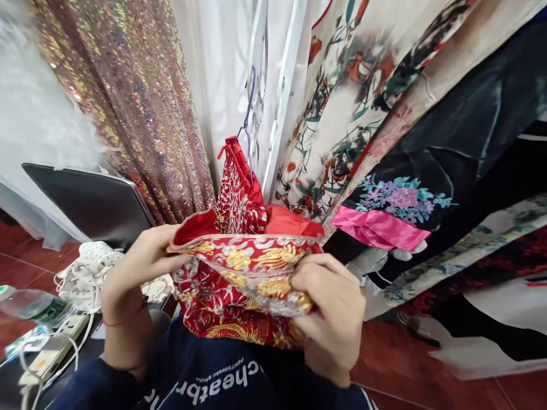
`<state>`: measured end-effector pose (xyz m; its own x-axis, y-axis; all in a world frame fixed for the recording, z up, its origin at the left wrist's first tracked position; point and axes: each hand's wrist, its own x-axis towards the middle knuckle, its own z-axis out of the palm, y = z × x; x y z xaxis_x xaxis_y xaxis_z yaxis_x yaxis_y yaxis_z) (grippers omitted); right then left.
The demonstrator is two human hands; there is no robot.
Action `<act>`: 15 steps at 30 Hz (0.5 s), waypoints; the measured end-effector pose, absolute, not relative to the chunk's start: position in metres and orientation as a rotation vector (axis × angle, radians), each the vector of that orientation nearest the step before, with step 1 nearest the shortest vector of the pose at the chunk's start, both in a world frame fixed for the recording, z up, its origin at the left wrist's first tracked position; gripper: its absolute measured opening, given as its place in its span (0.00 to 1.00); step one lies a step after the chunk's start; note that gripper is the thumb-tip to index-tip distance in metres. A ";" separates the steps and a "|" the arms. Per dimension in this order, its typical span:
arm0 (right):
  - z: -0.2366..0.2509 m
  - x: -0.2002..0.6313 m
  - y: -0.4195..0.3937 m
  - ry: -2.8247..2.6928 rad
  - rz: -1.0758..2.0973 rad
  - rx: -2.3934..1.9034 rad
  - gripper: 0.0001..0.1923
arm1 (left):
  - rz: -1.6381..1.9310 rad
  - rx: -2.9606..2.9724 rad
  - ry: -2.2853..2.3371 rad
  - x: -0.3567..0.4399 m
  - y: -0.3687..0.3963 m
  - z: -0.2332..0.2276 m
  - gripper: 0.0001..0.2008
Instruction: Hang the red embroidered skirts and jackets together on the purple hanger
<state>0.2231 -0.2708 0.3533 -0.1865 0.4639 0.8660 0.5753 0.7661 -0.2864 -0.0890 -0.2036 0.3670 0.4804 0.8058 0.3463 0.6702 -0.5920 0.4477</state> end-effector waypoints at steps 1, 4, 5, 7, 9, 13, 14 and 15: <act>0.360 0.217 -0.276 -1.910 -0.078 -0.752 0.13 | 0.788 2.511 1.301 -0.091 -0.207 0.374 0.13; 0.380 0.199 -0.280 -2.205 0.096 -0.566 0.09 | 0.938 2.524 1.392 -0.093 -0.212 0.395 0.16; 0.386 0.193 -0.278 -2.307 0.140 -0.500 0.08 | 0.993 2.515 1.388 -0.094 -0.212 0.403 0.17; 0.398 0.183 -0.270 -2.473 0.200 -0.374 0.09 | 1.117 2.528 1.291 -0.097 -0.208 0.422 0.19; 0.410 0.176 -0.257 -2.530 0.264 -0.254 0.15 | 1.243 2.576 1.135 -0.101 -0.200 0.445 0.20; 0.418 0.165 -0.215 -2.265 0.267 -0.368 0.14 | 1.382 2.530 0.849 -0.096 -0.185 0.487 0.21; 0.415 0.160 -0.202 -2.177 0.192 -0.494 0.14 | 1.384 2.494 0.763 -0.090 -0.185 0.492 0.22; 0.410 0.155 -0.190 -2.108 0.101 -0.634 0.19 | 1.387 2.455 0.662 -0.083 -0.186 0.493 0.24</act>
